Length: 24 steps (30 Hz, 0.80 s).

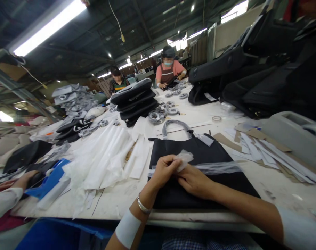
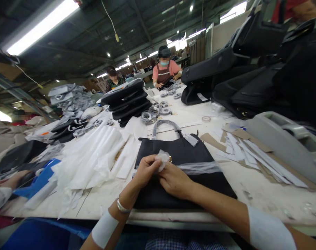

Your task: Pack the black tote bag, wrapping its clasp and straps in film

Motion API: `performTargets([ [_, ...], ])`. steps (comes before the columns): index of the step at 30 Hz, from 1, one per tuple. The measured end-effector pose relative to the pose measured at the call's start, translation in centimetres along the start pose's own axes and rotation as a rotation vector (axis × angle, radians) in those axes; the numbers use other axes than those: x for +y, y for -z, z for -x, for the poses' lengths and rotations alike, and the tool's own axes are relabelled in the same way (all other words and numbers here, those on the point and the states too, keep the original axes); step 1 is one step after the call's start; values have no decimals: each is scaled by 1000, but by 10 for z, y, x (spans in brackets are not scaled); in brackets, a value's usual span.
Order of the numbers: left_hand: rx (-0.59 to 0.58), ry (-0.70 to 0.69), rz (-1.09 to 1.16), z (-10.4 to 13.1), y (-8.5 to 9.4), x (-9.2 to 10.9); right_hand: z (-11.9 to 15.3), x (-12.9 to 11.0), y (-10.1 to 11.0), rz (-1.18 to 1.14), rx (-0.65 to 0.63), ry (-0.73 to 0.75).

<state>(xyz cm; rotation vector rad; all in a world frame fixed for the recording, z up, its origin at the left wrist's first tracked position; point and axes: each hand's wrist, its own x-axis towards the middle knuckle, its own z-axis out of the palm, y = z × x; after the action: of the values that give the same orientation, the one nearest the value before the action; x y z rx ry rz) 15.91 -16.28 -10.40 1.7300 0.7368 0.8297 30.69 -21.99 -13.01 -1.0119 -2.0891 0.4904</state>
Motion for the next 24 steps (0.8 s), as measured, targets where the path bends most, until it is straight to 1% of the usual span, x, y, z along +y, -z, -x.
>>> performTargets([
  [3,100,-3,75,2,5,-8,-3,1,2,-149,77,-39],
  [6,129,-33,124,3,5,-6,-2,0,9,-252,103,-66],
  [8,122,-92,104,2,3,-3,-1,-1,13,-290,113,-114],
  [11,82,-178,-3,0,-1,1,0,0,15,-354,119,-214],
  [13,55,-208,-70,-1,-4,3,0,2,14,-428,182,-282],
  [15,64,-246,-69,1,-6,5,0,4,11,-500,262,-355],
  [16,109,-276,-46,4,-6,7,0,4,11,-532,286,-386],
  [18,297,-350,-26,16,-6,11,0,4,11,-584,297,-430],
  [19,388,-389,-62,24,-6,13,1,3,11,-606,296,-446],
  [20,428,-425,-142,33,-5,16,1,3,12,-618,302,-465],
  [21,406,-451,-255,42,-6,18,1,2,14,-618,309,-485],
  [22,326,-462,-385,50,-6,19,2,1,15,-610,314,-504],
  [24,101,-453,-628,63,-9,18,2,0,16,-597,310,-522],
])
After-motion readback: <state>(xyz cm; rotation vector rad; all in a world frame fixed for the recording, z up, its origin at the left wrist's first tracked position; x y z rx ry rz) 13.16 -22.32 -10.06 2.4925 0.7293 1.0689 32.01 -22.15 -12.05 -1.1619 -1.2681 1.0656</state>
